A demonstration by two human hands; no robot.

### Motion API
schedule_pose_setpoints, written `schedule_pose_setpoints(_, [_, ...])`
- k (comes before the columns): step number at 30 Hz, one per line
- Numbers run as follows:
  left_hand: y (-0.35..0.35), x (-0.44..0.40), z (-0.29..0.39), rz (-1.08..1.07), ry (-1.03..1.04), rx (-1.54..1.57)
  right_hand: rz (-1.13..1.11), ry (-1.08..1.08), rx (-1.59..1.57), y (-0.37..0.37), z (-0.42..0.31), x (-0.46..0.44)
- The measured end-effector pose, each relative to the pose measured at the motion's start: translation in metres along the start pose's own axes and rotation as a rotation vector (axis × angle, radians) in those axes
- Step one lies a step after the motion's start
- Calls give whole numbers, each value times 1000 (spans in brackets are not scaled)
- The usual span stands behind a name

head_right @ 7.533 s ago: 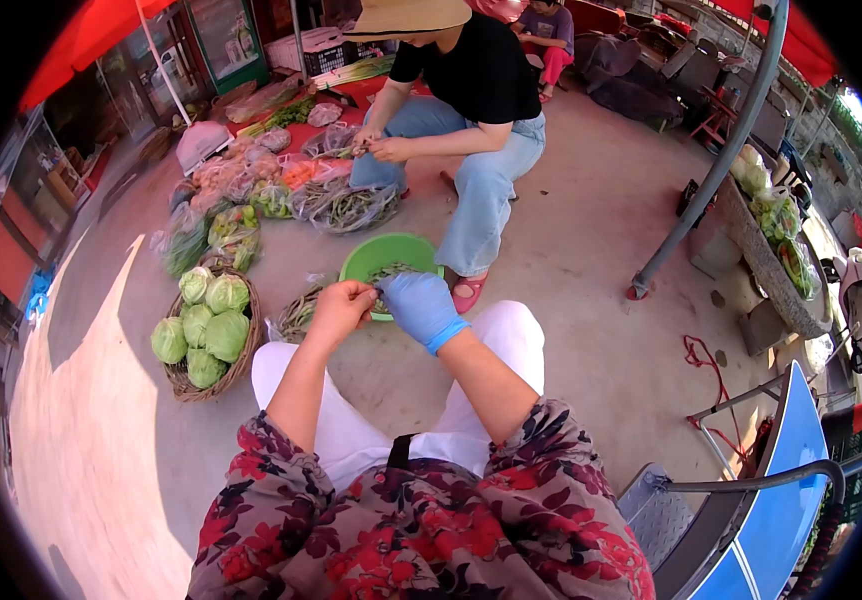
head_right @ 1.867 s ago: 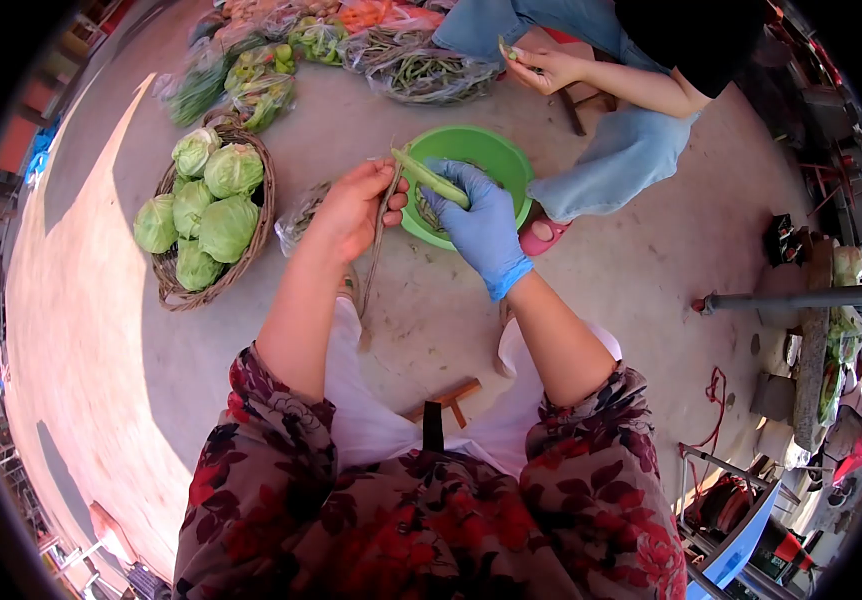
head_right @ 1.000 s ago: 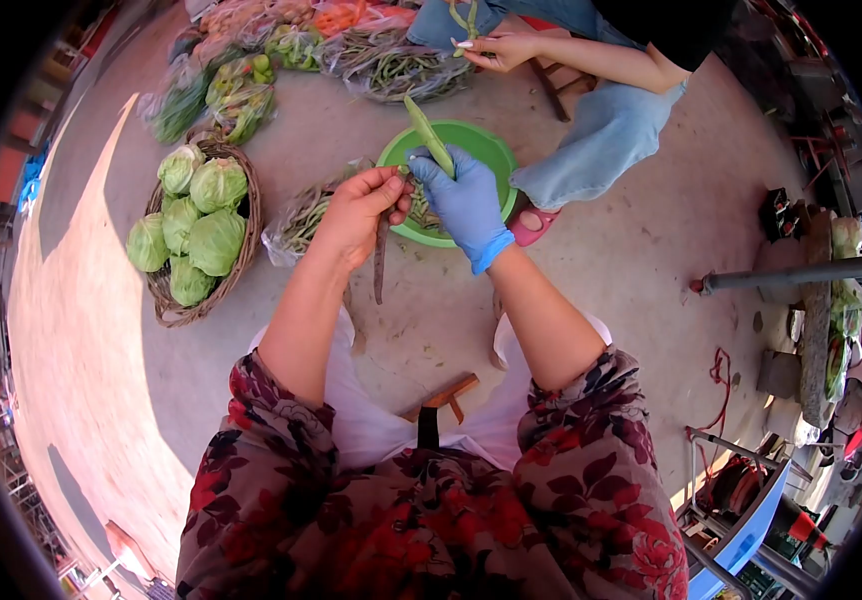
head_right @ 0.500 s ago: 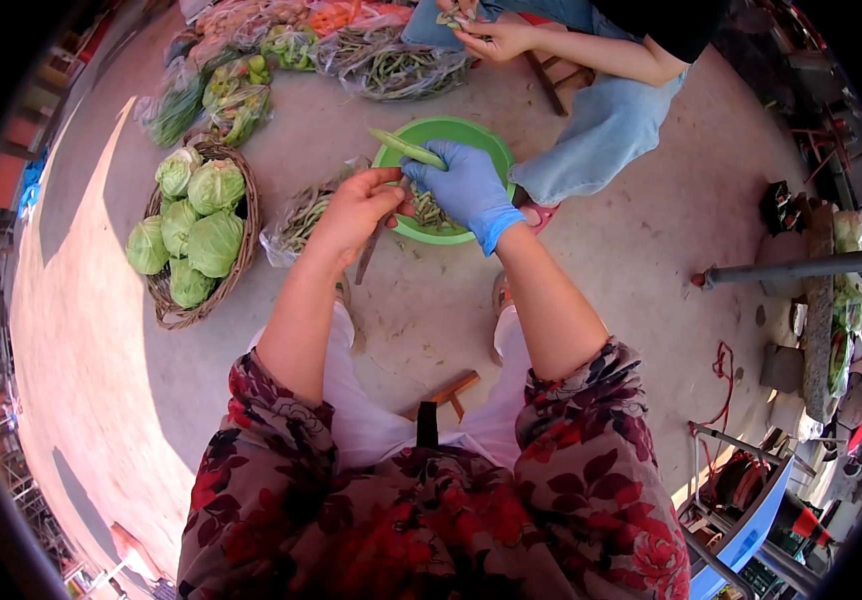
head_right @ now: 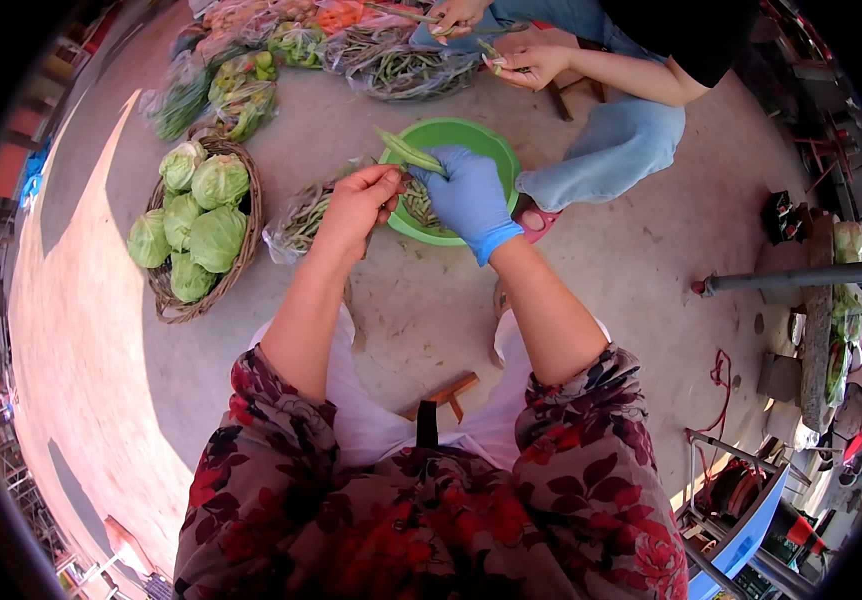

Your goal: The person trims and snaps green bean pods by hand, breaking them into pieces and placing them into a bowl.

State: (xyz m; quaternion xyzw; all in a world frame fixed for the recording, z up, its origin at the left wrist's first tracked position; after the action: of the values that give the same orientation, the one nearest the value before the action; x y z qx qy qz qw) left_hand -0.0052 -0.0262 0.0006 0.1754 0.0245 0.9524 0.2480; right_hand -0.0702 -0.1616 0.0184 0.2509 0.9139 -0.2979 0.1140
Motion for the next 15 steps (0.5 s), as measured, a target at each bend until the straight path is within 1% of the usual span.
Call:
schedule_pose_setpoints(2, [0,0,0,-77,-65,197,-7,419,-541,9,-1,2])
schedule_pose_setpoints(3, [2,2,5,-117,-99,295,40,460,-593,8,-3,1])
schedule_pose_setpoints(5, [5,9,13,-76,-168,290,132,542,-696,4,-6,-2])
schedule_pose_setpoints(6, [6,12,16,-53,-201,288,159,518,-676,-2,-6,-6])
schedule_pose_setpoints(8, [3,7,12,-89,-189,282,209,469,-637,-17,2,-17])
schedule_pose_setpoints(10, [3,6,9,-93,-185,259,347,74,-120,-20,21,-27])
schedule_pose_setpoints(12, [5,6,7,-67,-193,217,249,75,-22,-17,32,-23])
schedule_pose_setpoints(14, [7,6,6,-66,-121,115,-83,461,-344,-13,8,-15])
schedule_pose_setpoints(15, [8,6,6,-65,-85,64,-124,373,-273,-9,7,-13])
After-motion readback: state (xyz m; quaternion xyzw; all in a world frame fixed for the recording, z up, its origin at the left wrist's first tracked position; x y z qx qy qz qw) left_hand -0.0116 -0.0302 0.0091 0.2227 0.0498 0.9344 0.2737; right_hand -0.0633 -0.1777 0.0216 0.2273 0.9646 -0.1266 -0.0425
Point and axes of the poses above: each hand's wrist, its own x-axis away from the middle knuckle, its own y-axis out of the palm, z = x × y, the point moved 2 cm from there along -x, towards the middle knuckle, and after that the axes turned 6 degrees about z, right-handed, at the moved point
